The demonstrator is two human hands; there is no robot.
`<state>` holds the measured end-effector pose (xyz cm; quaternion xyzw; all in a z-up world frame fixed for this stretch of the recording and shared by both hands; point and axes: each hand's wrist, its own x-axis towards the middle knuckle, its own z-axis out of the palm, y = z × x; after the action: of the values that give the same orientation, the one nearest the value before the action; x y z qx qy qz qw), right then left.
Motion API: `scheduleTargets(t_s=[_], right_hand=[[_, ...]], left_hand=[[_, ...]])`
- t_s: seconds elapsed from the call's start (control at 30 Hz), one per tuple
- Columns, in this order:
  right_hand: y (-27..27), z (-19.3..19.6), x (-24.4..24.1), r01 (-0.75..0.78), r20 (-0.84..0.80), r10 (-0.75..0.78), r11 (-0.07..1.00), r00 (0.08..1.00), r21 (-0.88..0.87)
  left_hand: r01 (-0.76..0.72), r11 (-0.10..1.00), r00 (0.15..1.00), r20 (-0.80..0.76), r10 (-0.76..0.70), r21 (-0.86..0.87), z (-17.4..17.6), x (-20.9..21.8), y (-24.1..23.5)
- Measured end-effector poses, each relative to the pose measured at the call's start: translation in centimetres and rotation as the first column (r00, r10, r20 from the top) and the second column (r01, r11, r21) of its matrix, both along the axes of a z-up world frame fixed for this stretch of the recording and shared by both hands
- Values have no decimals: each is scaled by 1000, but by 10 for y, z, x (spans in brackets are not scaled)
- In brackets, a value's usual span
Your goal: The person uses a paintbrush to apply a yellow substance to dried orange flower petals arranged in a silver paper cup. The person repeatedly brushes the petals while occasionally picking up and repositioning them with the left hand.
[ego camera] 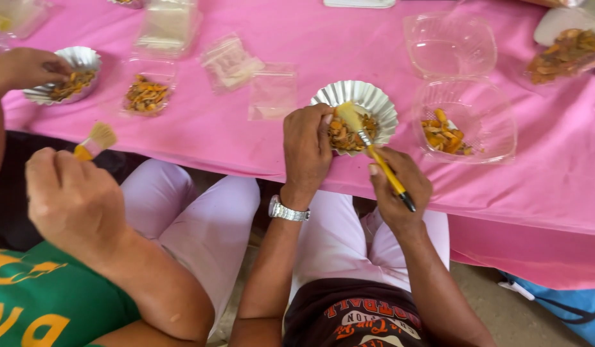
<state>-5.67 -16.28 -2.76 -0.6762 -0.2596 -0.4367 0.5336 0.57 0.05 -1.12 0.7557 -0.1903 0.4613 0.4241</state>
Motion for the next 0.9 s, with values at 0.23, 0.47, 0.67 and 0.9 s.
scheduleTargets(t_s=[0.23, 0.47, 0.67, 0.9], right_hand=[[5, 14, -6, 37, -23, -37, 999, 999, -13], [3, 11, -5, 29, -8, -29, 1000, 1000, 9], [4, 9, -5, 6, 7, -6, 1000, 1000, 8], [5, 12, -6, -37, -10, 37, 999, 999, -38]], left_hand=[[39, 999, 999, -29, -39, -4, 10, -8, 3], [54, 999, 998, -28, -54, 5, 17, -13, 3], [54, 999, 998, -39, -53, 10, 19, -15, 3], [69, 998, 996, -54, -69, -7, 17, -15, 2]])
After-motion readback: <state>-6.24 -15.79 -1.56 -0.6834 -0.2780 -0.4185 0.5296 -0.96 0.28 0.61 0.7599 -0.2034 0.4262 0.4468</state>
